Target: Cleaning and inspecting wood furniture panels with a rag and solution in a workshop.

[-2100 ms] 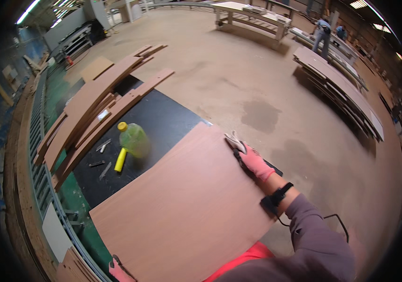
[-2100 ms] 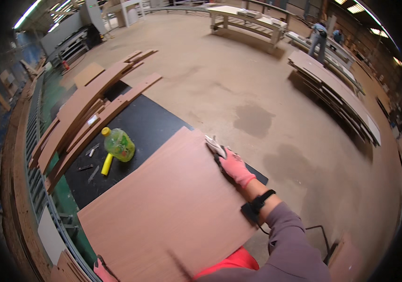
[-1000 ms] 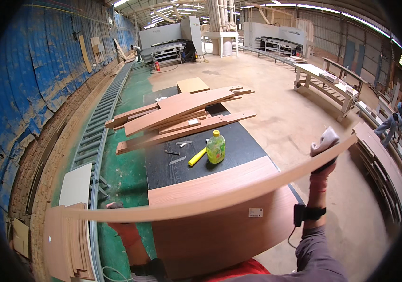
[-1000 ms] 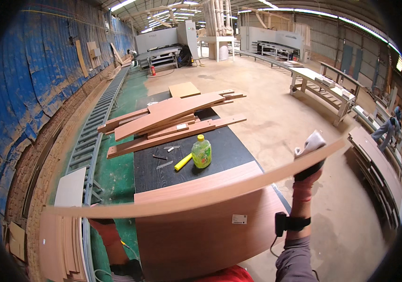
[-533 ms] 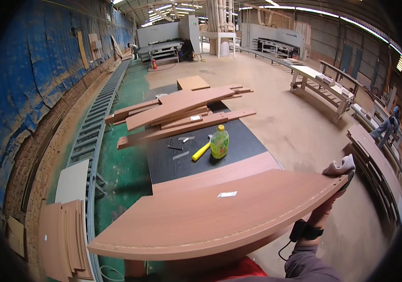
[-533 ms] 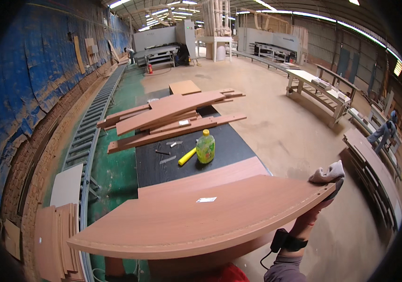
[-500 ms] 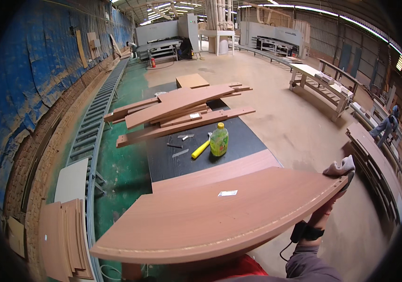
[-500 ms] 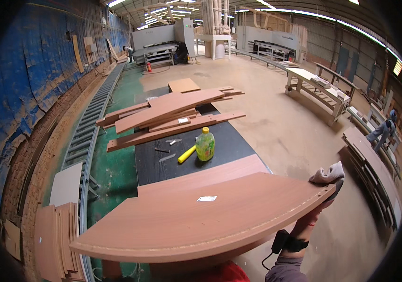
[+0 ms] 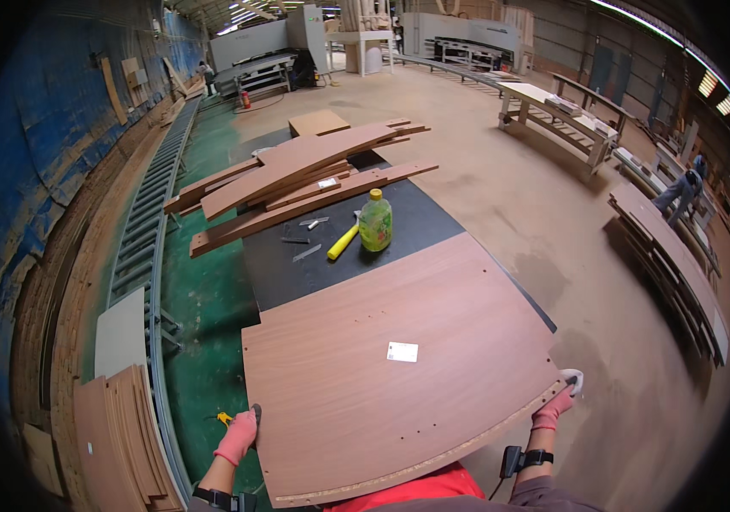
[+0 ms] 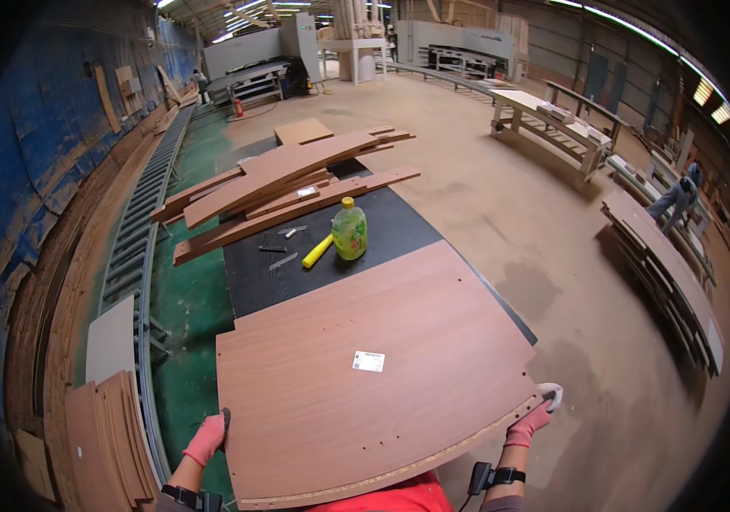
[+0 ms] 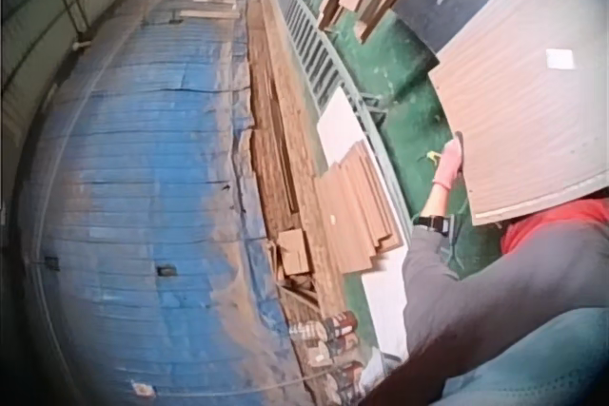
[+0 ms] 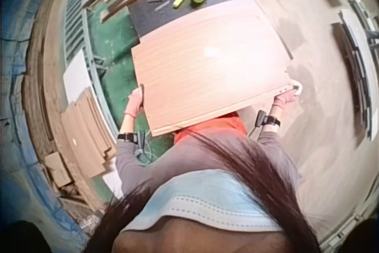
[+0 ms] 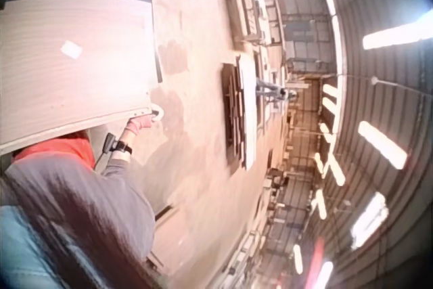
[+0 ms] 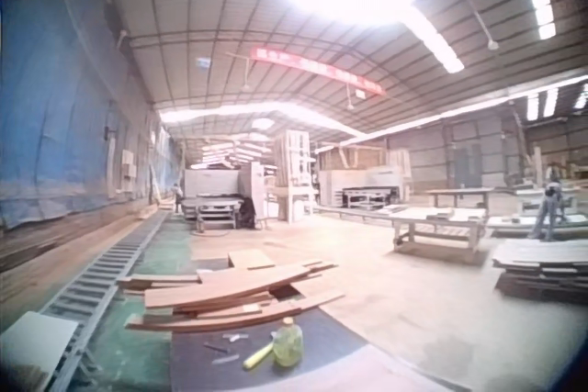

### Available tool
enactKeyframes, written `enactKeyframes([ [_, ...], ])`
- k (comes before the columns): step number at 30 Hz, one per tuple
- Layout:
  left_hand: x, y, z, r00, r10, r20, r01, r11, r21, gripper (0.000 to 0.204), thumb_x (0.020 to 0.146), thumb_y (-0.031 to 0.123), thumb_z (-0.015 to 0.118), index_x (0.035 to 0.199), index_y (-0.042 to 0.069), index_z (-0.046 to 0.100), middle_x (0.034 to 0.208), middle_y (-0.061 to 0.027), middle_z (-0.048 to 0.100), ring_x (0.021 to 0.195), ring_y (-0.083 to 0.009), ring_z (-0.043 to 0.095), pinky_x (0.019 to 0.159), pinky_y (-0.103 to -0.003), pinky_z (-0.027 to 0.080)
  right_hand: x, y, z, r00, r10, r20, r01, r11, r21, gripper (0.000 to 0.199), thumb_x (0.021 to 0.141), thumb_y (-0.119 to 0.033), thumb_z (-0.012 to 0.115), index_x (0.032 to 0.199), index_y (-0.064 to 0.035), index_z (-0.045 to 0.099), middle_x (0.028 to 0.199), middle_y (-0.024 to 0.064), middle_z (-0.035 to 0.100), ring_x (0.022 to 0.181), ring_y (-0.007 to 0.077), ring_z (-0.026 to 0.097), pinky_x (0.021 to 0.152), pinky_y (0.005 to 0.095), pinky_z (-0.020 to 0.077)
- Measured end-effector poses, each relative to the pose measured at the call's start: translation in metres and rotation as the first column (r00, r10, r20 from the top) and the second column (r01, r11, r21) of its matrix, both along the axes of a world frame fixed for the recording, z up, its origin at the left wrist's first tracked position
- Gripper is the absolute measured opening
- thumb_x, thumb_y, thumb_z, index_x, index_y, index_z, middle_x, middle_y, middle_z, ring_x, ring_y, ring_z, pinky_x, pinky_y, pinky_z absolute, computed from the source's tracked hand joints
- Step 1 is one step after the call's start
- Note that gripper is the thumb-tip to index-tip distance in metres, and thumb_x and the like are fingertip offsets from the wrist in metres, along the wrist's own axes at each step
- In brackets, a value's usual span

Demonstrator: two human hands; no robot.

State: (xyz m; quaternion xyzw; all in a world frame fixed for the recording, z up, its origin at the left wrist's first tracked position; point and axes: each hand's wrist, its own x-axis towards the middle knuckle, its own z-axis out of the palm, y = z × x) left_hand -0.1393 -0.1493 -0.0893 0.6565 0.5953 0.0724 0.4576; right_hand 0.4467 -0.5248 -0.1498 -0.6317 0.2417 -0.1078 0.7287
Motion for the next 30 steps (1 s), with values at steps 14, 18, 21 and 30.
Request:
enactKeyframes([
  [14, 0.037, -0.046, -0.001, 0.834, 0.411, 0.369, -0.289, 0.893, -0.344, 0.043, 0.095, 0.029, 0.032, 0.123, -0.003, 0.041, 0.121, -0.0163, 0.047, 0.104, -0.0241, 0.049, 0.091, -0.032, 0.039, -0.181, 0.029, 0.093, 0.159, 0.967, 0.201, -0.477, 0.253, -0.842, 0.049, 0.061, -0.020, 0.070, 0.106, -0.0080, 0.055, 0.109, 0.0156, 0.051, 0.111, 0.0353, 0.043, 0.099, 0.0467, 0.0294],
  [18, 0.006, -0.053, -0.014, 0.911, -0.250, -0.327, 0.403, 0.707, 0.581, 0.036, 0.088, 0.011, 0.041, 0.119, -0.005, 0.045, 0.121, -0.0167, 0.050, 0.110, -0.0203, 0.049, 0.093, -0.028, 0.038, -0.160, 0.056, 0.119, 0.223, 0.906, -0.360, -0.323, -0.279, -0.904, 0.052, 0.067, -0.028, 0.065, 0.114, -0.0104, 0.052, 0.119, 0.0162, 0.047, 0.118, 0.0338, 0.038, 0.103, 0.0480, 0.0232],
  [21, 0.066, -0.076, 0.050, 0.958, -0.195, -0.209, 0.258, 0.905, 0.338, 0.053, 0.089, 0.019, 0.038, 0.130, -0.011, 0.027, 0.134, -0.0197, 0.035, 0.125, -0.0267, 0.033, 0.105, -0.036, 0.022, -0.088, 0.031, 0.103, 0.614, 0.778, -0.129, -0.198, -0.006, -0.980, 0.051, 0.072, -0.029, 0.059, 0.119, -0.0105, 0.049, 0.124, 0.0169, 0.045, 0.119, 0.0334, 0.036, 0.103, 0.0481, 0.0210],
  [30, 0.011, -0.047, -0.010, 0.933, -0.299, -0.201, 0.355, 0.858, 0.371, 0.051, 0.091, 0.020, 0.033, 0.132, -0.009, 0.025, 0.137, -0.0189, 0.032, 0.128, -0.0294, 0.029, 0.106, -0.040, 0.018, -0.191, 0.040, 0.101, -0.061, 0.966, -0.250, -0.322, -0.256, -0.911, 0.039, 0.065, -0.020, 0.057, 0.103, -0.0083, 0.053, 0.103, 0.0118, 0.053, 0.108, 0.0303, 0.045, 0.101, 0.0461, 0.0276],
])
